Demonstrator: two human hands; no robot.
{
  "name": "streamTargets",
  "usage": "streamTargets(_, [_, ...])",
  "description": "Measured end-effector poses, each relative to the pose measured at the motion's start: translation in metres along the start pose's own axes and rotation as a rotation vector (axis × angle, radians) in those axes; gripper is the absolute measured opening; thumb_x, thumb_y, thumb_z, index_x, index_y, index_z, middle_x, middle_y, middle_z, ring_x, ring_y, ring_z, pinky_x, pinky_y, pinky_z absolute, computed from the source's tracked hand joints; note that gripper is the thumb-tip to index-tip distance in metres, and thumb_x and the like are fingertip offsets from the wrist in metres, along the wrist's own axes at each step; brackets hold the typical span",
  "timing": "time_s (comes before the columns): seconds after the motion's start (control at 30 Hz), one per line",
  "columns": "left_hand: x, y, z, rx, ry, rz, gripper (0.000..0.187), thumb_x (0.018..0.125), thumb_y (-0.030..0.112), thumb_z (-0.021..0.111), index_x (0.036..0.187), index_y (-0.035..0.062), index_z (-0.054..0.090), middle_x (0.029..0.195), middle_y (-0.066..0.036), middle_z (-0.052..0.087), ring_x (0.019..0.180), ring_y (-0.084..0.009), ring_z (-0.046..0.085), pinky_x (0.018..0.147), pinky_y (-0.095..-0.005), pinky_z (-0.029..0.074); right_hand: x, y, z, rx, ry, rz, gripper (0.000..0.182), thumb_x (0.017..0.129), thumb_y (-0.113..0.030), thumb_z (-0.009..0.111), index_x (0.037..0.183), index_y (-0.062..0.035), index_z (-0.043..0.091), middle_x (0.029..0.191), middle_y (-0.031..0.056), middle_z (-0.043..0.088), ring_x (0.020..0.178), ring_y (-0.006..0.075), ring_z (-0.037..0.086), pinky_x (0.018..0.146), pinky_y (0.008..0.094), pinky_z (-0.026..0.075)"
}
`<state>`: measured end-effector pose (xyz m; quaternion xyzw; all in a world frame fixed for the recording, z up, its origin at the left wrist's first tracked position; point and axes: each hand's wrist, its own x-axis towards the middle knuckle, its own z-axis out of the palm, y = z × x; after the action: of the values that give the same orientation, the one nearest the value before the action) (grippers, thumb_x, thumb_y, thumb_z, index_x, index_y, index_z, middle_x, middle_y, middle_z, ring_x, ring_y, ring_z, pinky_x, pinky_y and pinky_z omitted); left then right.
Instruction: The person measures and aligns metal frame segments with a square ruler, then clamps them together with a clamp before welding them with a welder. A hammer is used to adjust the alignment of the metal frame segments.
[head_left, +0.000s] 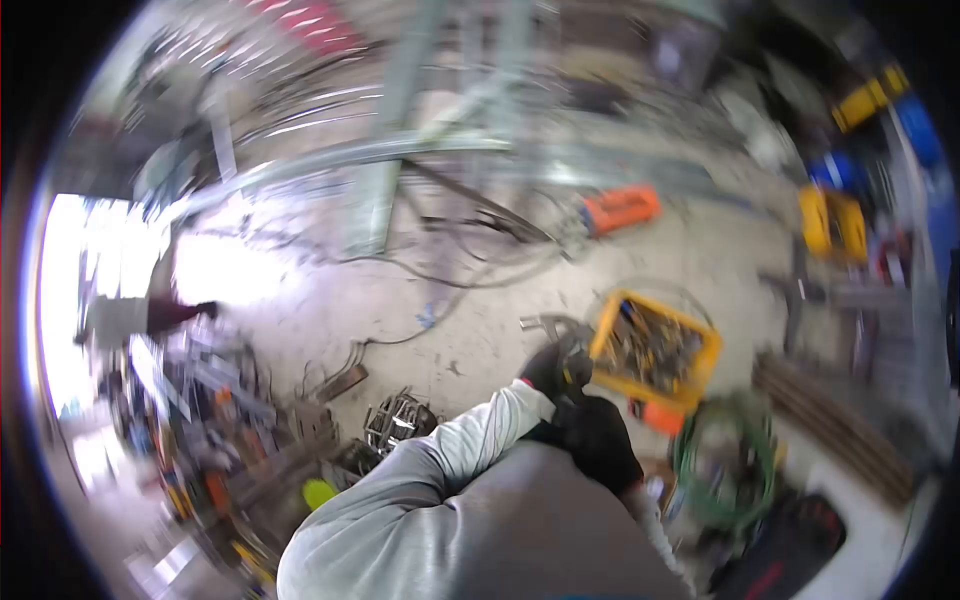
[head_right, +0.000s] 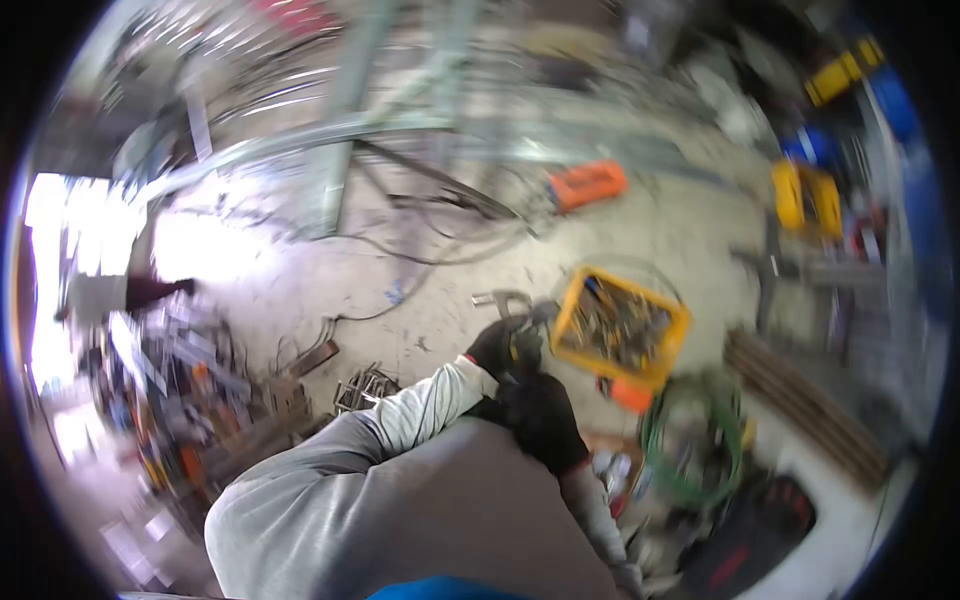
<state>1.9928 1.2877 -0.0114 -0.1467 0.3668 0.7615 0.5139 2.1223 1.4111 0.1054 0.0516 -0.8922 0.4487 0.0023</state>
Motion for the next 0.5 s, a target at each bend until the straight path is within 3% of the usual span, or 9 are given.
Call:
streamTargets(0.03, [-0.01, -0.01, -0.043, 0.182, -0.004, 0.161, 0.025, 0.104, 0.024, 0.06, 0.121, 0.0058, 0.06, 0.098, -0.009, 0.071, 0.077, -0.0239, 0.069, 0.071, -0.0392, 0.059, 0.01, -0.007, 0.001, 0.063, -0.027, -0.022, 0.032, 0.083, -0.009, 0.068, 0.115, -0.0068, 0.068, 0.121, 0.0185, 0.068, 0.104, 0.0413, 0.065, 0.094, 0.048, 0.052])
streamTargets(0.07, [-0.019, -0.02, -0.086, 0.364, 0.021, 0.324, 0.025, 0.103, 0.022, 0.06, 0.122, 0.006, 0.061, 0.096, -0.008, 0.071, 0.075, -0.024, 0.069, 0.069, -0.0398, 0.058, 0.024, -0.037, -0.013, 0.141, -0.1, 0.008, 0.039, 0.089, -0.006, 0.062, 0.128, -0.0048, 0.066, 0.131, 0.0185, 0.067, 0.122, 0.0442, 0.062, 0.104, 0.0505, 0.047])
streamTargets(0.1, [-0.05, -0.01, -0.114, 0.194, 0.085, 0.363, 0.026, 0.103, 0.021, 0.06, 0.125, 0.0066, 0.061, 0.091, -0.006, 0.069, 0.073, -0.0224, 0.067, 0.068, -0.0384, 0.057, 0.048, -0.053, 0.0, 0.156, -0.072, -0.238, 0.042, 0.088, -0.006, 0.064, 0.13, -0.0052, 0.065, 0.137, 0.0204, 0.065, 0.126, 0.0454, 0.06, 0.105, 0.0506, 0.048])
streamTargets(0.17, [-0.116, 0.017, -0.136, -0.317, 0.115, 0.416, 0.03, 0.103, 0.02, 0.061, 0.131, 0.0079, 0.061, 0.079, -0.001, 0.064, 0.068, -0.0182, 0.063, 0.065, -0.0346, 0.055, 0.049, -0.07, -0.004, 0.121, -0.171, -0.197, 0.044, 0.087, -0.005, 0.065, 0.131, -0.0057, 0.065, 0.136, 0.0229, 0.065, 0.126, 0.0462, 0.06, 0.106, 0.0504, 0.049])
streamTargets(0.23, [-0.197, 0.041, -0.116, -0.211, 0.244, 0.564, 0.036, 0.104, 0.026, 0.061, 0.136, 0.0084, 0.06, 0.075, 0.0, 0.058, 0.064, -0.0142, 0.058, 0.062, -0.031, 0.053, 0.049, -0.066, -0.004, 0.084, -0.163, -0.213, 0.044, 0.088, -0.004, 0.064, 0.131, -0.0046, 0.065, 0.136, 0.0235, 0.064, 0.125, 0.0457, 0.061, 0.106, 0.0504, 0.049])
streamTargets(0.27, [-0.229, 0.046, -0.131, -0.339, 0.13, 0.543, 0.038, 0.104, 0.03, 0.061, 0.135, 0.0083, 0.06, 0.076, 0.0, 0.057, 0.065, -0.0135, 0.058, 0.063, -0.0307, 0.053, 0.048, -0.059, -0.003, 0.057, -0.142, -0.194, 0.044, 0.088, -0.004, 0.064, 0.132, -0.0035, 0.065, 0.136, 0.024, 0.064, 0.124, 0.0452, 0.061, 0.106, 0.0504, 0.049])
streamTargets(0.3, [-0.256, 0.052, -0.146, -0.459, 0.011, 0.517, 0.04, 0.104, 0.035, 0.062, 0.134, 0.0081, 0.061, 0.078, -0.001, 0.057, 0.066, -0.0128, 0.058, 0.063, -0.0304, 0.053, 0.047, -0.05, 0.0, 0.11, -0.095, -0.209, 0.042, 0.09, -0.002, 0.061, 0.132, -0.0012, 0.064, 0.133, 0.0207, 0.066, 0.12, 0.0373, 0.066, 0.103, 0.0455, 0.052])
streamTargets(0.37, [-0.319, 0.081, -0.112, -0.248, 0.477, 0.509, 0.029, 0.104, 0.037, 0.064, 0.115, 0.0104, 0.064, 0.077, 0.003, 0.055, 0.062, -0.0123, 0.056, 0.057, -0.0298, 0.049, 0.035, -0.051, 0.011, 0.457, -0.079, 0.215, 0.04, 0.091, 0.001, 0.061, 0.131, 0.0008, 0.064, 0.13, 0.015, 0.067, 0.116, 0.0276, 0.068, 0.099, 0.0387, 0.054])
streamTargets(0.5, [-0.367, 0.118, -0.135, -0.006, 1.076, 0.745, 0.024, 0.094, 0.031, 0.074, 0.093, 0.0091, 0.064, 0.076, -0.001, 0.061, 0.064, -0.0147, 0.062, 0.056, -0.0331, 0.05, 0.068, -0.061, 0.033, 0.275, -0.132, 0.047, 0.037, 0.088, 0.001, 0.066, 0.125, 0.0004, 0.067, 0.123, 0.0148, 0.07, 0.109, 0.0265, 0.07, 0.096, 0.0377, 0.055])
